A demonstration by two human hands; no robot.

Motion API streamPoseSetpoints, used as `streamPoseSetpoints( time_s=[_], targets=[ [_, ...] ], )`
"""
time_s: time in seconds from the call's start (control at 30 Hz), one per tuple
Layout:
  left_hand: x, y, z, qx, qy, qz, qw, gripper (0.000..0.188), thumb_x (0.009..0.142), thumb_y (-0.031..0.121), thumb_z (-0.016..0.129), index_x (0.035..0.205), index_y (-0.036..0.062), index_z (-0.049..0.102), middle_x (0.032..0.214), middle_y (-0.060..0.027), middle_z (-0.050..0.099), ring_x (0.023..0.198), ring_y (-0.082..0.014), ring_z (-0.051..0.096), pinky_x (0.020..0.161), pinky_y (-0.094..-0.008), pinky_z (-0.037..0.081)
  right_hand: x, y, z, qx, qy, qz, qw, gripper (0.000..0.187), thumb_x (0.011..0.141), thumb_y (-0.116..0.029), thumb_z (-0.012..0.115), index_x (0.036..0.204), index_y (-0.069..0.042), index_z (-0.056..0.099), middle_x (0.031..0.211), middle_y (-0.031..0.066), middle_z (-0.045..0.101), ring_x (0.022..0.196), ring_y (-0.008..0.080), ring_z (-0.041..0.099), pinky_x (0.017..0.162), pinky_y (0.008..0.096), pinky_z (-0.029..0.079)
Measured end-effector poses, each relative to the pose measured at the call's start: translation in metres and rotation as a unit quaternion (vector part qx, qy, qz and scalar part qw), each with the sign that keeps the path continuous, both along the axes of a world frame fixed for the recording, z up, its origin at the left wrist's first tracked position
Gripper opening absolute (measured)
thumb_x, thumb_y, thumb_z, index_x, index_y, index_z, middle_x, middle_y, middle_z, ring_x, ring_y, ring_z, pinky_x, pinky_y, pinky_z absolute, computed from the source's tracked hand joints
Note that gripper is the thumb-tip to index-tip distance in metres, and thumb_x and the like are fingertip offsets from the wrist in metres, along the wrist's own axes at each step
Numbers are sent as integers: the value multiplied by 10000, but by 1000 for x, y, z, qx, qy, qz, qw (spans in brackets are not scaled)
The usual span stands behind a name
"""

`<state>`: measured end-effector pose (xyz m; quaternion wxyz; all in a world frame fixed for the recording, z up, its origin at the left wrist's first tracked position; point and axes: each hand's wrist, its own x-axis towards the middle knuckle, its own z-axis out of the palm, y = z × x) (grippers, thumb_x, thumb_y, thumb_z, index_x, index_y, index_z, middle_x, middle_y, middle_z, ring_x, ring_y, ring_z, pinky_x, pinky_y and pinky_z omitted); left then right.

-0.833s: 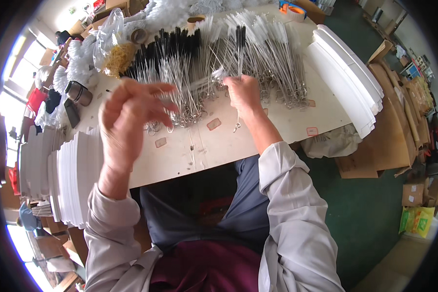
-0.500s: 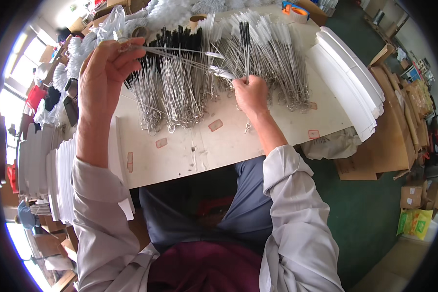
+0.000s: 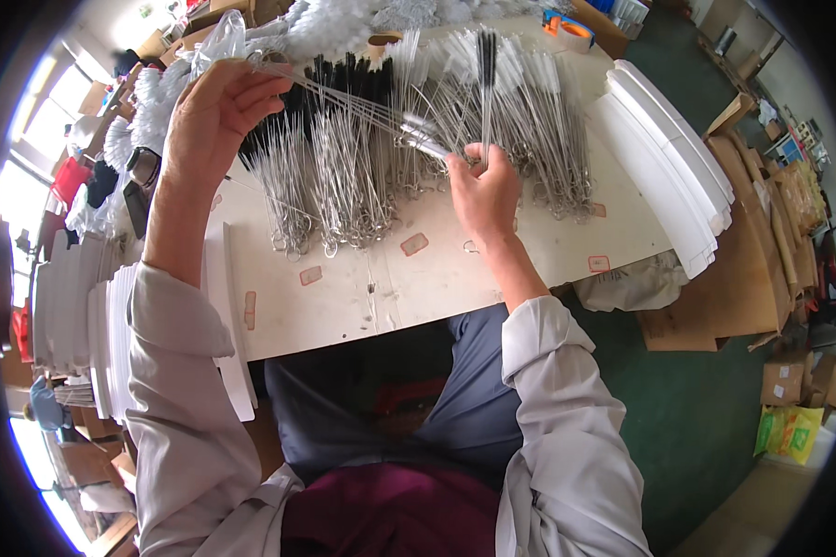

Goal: Packing cleaning brushes into cardboard sleeves and organizing them.

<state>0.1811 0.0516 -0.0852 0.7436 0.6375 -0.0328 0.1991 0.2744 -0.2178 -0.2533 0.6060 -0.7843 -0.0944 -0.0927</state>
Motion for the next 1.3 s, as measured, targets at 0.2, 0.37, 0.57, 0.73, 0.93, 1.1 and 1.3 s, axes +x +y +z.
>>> streamPoseSetpoints(
  time_s=[0.2, 0.37, 0.57, 0.73, 0.93, 1.1, 1.3],
  targets=[
    [6, -8, 7, 31, -8, -61, 998, 255, 1071, 159, 512, 1119, -54, 643, 1146, -279, 716, 985, -292, 750, 834, -381, 635, -4, 22, 17, -42, -98, 73, 992, 323, 890, -261, 796, 1038, 8, 694, 664, 57, 674, 553, 149, 638, 547, 320, 511],
    [4, -22, 13, 46, -19, -77, 996, 260, 1076, 155, 498, 1132, -52, 645, 1149, -277, 717, 977, -285, 752, 838, -377, 634, 2, 40, 17, -35, -97, 91, 990, 267, 888, -240, 806, 994, -20, 699, 640, 64, 660, 539, 160, 631, 544, 320, 504],
    [14, -6, 6, 10, -22, -75, 997, 274, 1078, 158, 486, 1148, -60, 636, 1171, -289, 710, 998, -301, 749, 862, -376, 627, 3, 34, 8, -16, -120, 99, 988, 132, 926, -140, 745, 940, -22, 688, 631, 88, 670, 531, 160, 638, 522, 323, 487],
    [21, -1, 10, -10, -8, -16, 1000, 274, 1062, 142, 503, 1150, -93, 613, 1179, -318, 696, 1016, -332, 744, 871, -380, 628, 8, 23, 5, -11, -140, 114, 984, 132, 915, -119, 768, 854, -37, 684, 601, -23, 597, 555, 25, 489, 499, 266, 401],
    [35, 12, 16, 11, 4, -14, 1000, 260, 1043, 129, 530, 1151, -96, 605, 1174, -321, 692, 1049, -344, 731, 885, -386, 633, 7, 16, 7, -3, -130, 146, 981, 178, 924, -97, 757, 805, -37, 639, 580, -51, 510, 572, 5, 410, 489, 256, 359],
    [57, 12, 11, -19, 23, 19, 999, 245, 1032, 114, 545, 1126, -103, 608, 1152, -310, 698, 1062, -341, 725, 889, -388, 635, 4, 9, 4, -11, -165, 147, 975, 216, 930, -83, 751, 769, -41, 611, 581, -69, 497, 579, 1, 394, 487, 243, 340],
    [72, -11, 39, -37, 43, 48, 997, 285, 1015, 161, 605, 1143, -91, 575, 1103, -273, 687, 979, -334, 726, 836, -388, 636, 1, 10, 13, 23, -121, 154, 980, 227, 923, -93, 772, 769, -43, 613, 594, -79, 509, 585, -3, 397, 499, 233, 360]
  ],
)
